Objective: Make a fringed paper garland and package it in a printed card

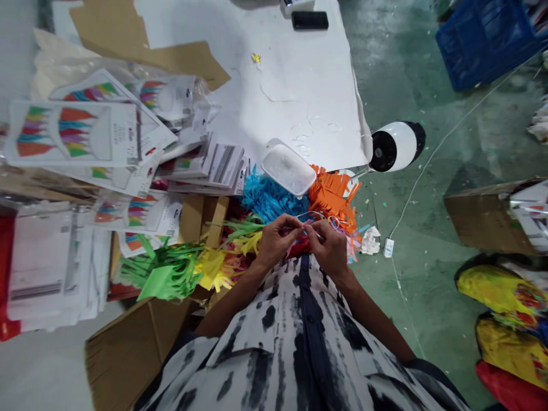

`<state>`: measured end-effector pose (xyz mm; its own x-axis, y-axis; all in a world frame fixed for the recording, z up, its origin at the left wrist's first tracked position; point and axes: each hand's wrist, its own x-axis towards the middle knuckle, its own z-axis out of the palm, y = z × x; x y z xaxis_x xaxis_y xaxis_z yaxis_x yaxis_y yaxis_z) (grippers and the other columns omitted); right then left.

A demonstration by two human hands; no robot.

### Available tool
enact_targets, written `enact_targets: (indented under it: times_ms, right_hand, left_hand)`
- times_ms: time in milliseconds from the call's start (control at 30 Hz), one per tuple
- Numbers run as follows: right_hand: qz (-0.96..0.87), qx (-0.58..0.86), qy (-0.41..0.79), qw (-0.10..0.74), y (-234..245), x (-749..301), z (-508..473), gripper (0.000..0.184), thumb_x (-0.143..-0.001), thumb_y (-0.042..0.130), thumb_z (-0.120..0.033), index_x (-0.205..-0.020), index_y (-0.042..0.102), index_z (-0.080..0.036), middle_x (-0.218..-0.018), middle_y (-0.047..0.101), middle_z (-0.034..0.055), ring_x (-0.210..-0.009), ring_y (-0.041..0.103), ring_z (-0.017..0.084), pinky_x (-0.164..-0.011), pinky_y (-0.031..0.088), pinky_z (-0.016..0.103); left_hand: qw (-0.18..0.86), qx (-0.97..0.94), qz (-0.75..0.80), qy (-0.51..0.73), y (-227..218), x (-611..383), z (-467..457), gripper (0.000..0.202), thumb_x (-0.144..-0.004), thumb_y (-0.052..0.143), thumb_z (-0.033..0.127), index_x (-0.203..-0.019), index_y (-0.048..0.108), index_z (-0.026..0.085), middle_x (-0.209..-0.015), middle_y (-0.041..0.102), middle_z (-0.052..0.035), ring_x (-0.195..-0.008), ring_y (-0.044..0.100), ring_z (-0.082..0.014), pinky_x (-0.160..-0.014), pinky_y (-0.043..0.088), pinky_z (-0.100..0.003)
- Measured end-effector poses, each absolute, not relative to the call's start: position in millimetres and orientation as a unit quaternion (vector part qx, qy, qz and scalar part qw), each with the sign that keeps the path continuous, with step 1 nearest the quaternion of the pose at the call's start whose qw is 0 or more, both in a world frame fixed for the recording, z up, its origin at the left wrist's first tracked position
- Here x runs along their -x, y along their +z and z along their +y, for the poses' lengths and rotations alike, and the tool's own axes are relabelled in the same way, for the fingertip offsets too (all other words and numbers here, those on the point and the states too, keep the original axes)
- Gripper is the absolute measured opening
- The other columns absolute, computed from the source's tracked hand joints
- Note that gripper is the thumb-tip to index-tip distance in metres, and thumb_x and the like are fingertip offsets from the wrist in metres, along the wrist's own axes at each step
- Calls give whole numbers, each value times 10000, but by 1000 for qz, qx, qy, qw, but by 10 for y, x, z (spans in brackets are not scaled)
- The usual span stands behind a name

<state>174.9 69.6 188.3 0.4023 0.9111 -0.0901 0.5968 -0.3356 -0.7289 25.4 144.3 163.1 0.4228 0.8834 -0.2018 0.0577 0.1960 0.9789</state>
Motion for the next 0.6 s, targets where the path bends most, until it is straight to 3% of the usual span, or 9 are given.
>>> enact_targets:
  times_ms: [133,200,300,400,500,600]
  right_hand:
    - [-454,748,343,342,1867,-1798,713,258,-979,672,-482,-1042,716,-236,-596,515,-67,-519,455,129,-552,336,269]
    - [-453,723,372,366,1857,-1820,730,247,-962,698,-452,-1080,740,-240,-686,602,-40,-605,531,139,-588,386,267]
    - [-462,706,380,378,1834,-1841,750,199,-942,720,-422,-954,778,-232,-903,724,37,-834,650,186,-681,471,286]
    - [-481,714,364,356,1794,-1841,741,198,-949,704,-389,-856,751,-220,-899,695,41,-796,623,179,-685,471,300]
    - [-483,721,358,345,1736,-1821,707,193,-961,686,-380,-874,724,-212,-932,646,41,-721,573,153,-638,457,297]
    - [-464,720,361,369,1680,-1803,682,210,-961,686,-412,-913,711,-209,-1083,639,86,-817,613,176,-626,472,295]
  left_hand:
    - [678,-511,419,322,1618,-257,1432,295,-850,845,403,-874,634,199,-847,686,6,-761,652,-134,-731,530,-254]
    - [685,-510,418,309,1599,-248,1418,288,-852,836,374,-899,608,204,-846,675,12,-755,646,-128,-722,516,-242]
    - [673,-525,432,291,1567,-236,1369,278,-845,824,331,-930,587,214,-846,673,21,-763,665,-131,-715,511,-234]
    - [666,-527,445,284,1560,-247,1281,280,-835,822,303,-981,595,227,-868,716,13,-811,726,-159,-751,549,-260]
    - [664,-512,457,296,1555,-273,1166,278,-846,819,302,-1008,605,231,-919,747,-6,-864,761,-180,-788,576,-284]
    - [678,-484,466,299,1513,-257,1049,297,-843,835,329,-996,604,223,-913,753,-11,-865,764,-187,-790,583,-287]
